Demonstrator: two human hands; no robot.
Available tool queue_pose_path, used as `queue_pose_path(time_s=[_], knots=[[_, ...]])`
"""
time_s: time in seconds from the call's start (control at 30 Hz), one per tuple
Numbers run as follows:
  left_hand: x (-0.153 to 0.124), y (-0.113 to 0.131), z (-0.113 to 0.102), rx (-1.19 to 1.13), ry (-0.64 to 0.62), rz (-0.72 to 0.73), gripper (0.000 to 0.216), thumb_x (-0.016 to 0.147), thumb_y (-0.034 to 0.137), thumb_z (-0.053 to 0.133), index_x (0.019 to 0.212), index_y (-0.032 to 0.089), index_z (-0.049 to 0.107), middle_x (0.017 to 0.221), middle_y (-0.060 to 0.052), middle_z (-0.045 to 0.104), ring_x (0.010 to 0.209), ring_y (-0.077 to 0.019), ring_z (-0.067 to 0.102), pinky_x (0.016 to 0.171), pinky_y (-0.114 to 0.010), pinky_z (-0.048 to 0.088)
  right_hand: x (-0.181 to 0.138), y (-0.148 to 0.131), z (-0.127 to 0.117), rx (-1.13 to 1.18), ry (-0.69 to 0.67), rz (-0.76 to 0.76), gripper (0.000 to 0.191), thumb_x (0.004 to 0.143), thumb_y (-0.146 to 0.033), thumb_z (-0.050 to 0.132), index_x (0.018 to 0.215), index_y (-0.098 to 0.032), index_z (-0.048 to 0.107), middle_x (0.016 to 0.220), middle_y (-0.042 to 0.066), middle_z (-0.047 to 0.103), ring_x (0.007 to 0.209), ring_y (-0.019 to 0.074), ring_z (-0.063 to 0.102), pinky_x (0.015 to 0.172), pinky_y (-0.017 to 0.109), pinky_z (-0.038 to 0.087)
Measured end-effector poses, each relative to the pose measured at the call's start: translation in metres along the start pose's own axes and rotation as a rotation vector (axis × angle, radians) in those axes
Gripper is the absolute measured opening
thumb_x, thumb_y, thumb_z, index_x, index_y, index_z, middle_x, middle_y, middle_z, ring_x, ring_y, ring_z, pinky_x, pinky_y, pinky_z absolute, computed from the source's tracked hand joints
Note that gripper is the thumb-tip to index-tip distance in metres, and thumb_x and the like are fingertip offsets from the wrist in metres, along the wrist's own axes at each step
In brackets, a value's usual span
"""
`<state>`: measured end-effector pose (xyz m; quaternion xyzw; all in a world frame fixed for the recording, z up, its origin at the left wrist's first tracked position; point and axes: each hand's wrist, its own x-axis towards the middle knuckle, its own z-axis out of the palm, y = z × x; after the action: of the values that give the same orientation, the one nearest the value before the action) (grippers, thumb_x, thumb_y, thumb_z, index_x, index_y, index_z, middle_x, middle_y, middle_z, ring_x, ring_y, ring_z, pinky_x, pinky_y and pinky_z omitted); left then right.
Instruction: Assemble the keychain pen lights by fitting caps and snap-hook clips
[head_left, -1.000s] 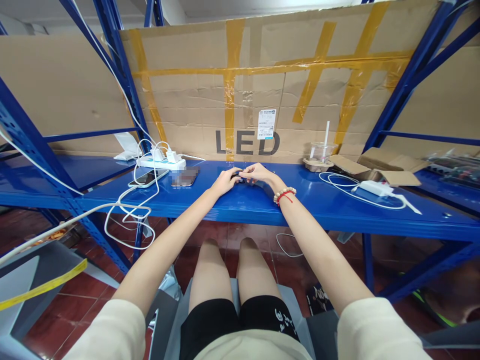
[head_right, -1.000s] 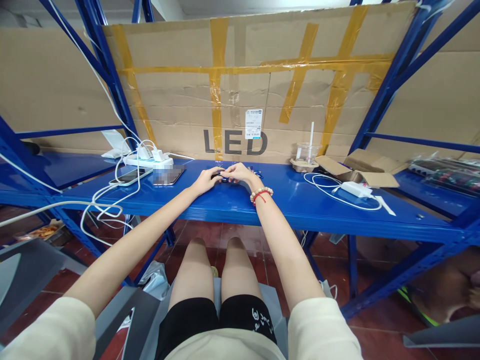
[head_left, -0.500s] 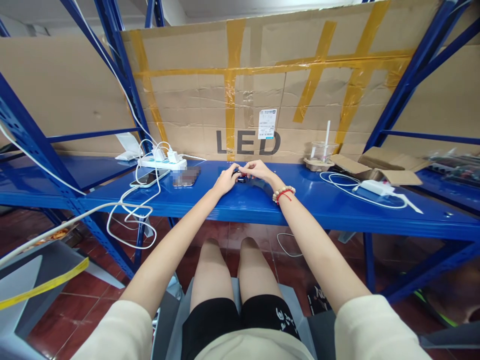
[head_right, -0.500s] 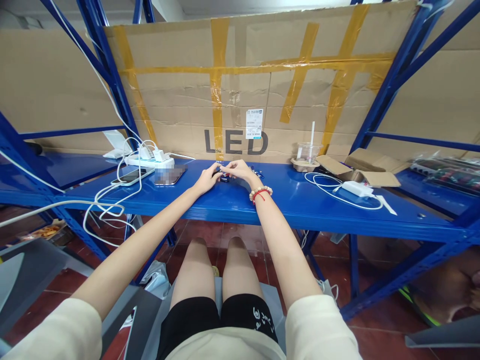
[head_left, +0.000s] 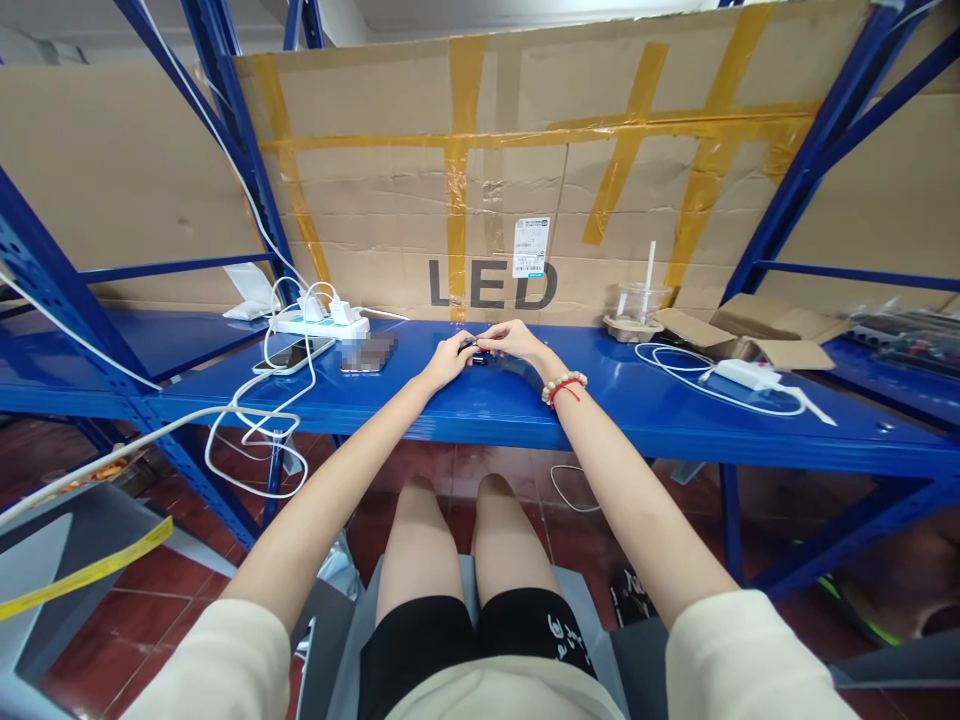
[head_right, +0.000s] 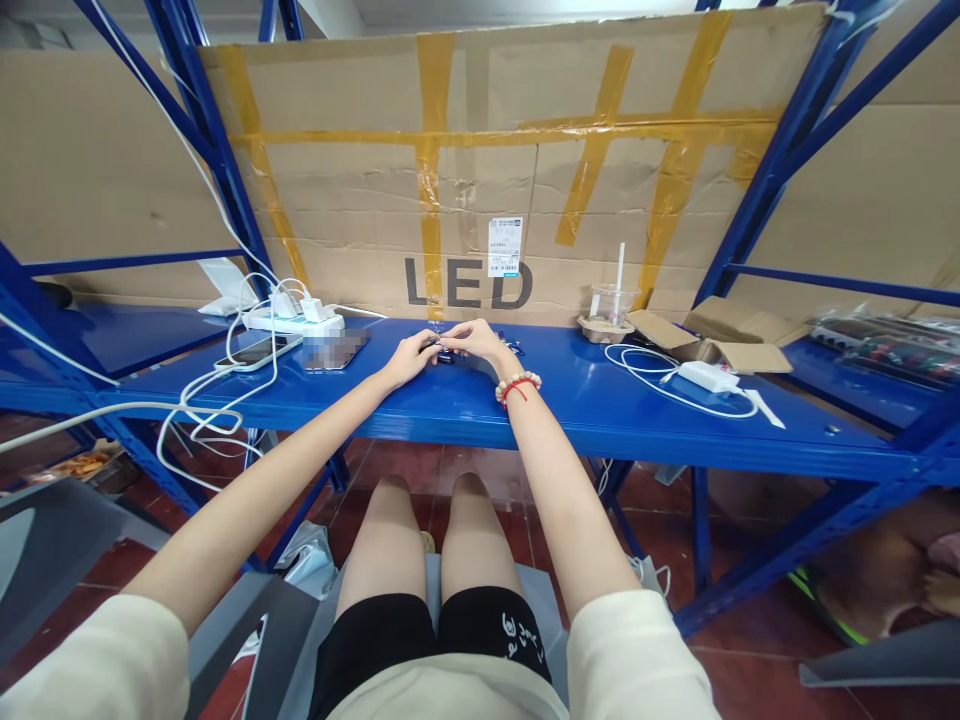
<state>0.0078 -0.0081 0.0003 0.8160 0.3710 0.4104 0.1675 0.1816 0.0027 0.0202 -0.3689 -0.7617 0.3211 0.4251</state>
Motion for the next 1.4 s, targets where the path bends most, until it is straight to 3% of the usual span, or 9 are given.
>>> queue_pose_path(time_s=[0.2,0.53,0.7,0.93,1.03,1.27,1.4], knots=[[-0.002,-0.003,0.000,0.005,-0.053,0.014,0.011,0.084,0.030,0.045,0.081,0.019,0.045,0.059,0.003,0.057,0.062,-0.0143,0.057,0.067,-0.027,0.044,-0.003,-0.001,0.003,-0.021,0.001,-0.014,0.042,0.055,-0.046,0.074,0.075,-0.008,0.071,0.058,0.003,0.063,0.049,0.0086,0.049,0.043,0.021,0.036],[-0.002,-0.005,0.001,0.027,-0.030,0.036,0.008,0.083,0.024,0.043,0.078,0.022,0.037,0.060,0.004,0.055,0.060,-0.0144,0.056,0.063,-0.026,0.042,-0.001,-0.004,0.009,-0.029,0.035,-0.038,0.036,0.056,-0.042,0.073,0.070,-0.009,0.069,0.057,0.005,0.063,0.048,0.0099,0.051,0.043,0.021,0.037],[-0.003,-0.003,0.000,0.078,-0.048,0.028,0.003,0.084,0.023,0.041,0.086,0.021,0.042,0.066,0.000,0.058,0.067,-0.0174,0.059,0.068,-0.029,0.045,-0.002,-0.007,0.011,-0.047,0.037,0.022,0.038,0.059,-0.046,0.072,0.068,-0.009,0.069,0.055,0.003,0.061,0.048,0.0082,0.049,0.041,0.019,0.035],[-0.007,0.008,-0.003,0.194,-0.061,-0.022,0.035,0.083,0.017,0.041,0.117,0.018,0.040,0.079,-0.005,0.064,0.076,-0.0205,0.062,0.076,-0.034,0.047,-0.006,-0.013,0.012,-0.082,0.024,0.231,0.038,0.061,-0.048,0.074,0.069,-0.011,0.070,0.051,0.000,0.056,0.047,0.0059,0.045,0.040,0.017,0.033],[-0.007,0.012,-0.005,0.217,-0.094,0.016,0.028,0.085,0.020,0.037,0.111,0.021,0.048,0.079,-0.004,0.063,0.075,-0.0198,0.061,0.075,-0.032,0.046,-0.008,-0.016,0.013,-0.075,0.013,0.263,0.039,0.059,-0.049,0.076,0.070,-0.012,0.069,0.055,0.001,0.057,0.050,0.0062,0.048,0.042,0.016,0.033],[-0.004,0.011,-0.002,0.333,-0.076,-0.089,0.022,0.089,0.025,0.034,0.098,0.023,0.054,0.081,-0.005,0.064,0.082,-0.0223,0.062,0.073,-0.032,0.045,-0.003,-0.008,0.013,-0.157,0.001,0.167,0.044,0.064,-0.056,0.069,0.058,-0.012,0.060,0.040,-0.005,0.043,0.039,0.0036,0.035,0.039,0.019,0.026],[-0.001,0.005,0.001,0.275,0.022,-0.195,0.023,0.091,0.030,0.031,0.098,0.022,0.051,0.085,-0.007,0.064,0.084,-0.0220,0.061,0.074,-0.032,0.045,-0.001,-0.005,0.009,-0.154,0.045,0.083,0.043,0.063,-0.052,0.070,0.071,-0.010,0.067,0.051,-0.001,0.057,0.041,0.0046,0.041,0.041,0.019,0.032]])
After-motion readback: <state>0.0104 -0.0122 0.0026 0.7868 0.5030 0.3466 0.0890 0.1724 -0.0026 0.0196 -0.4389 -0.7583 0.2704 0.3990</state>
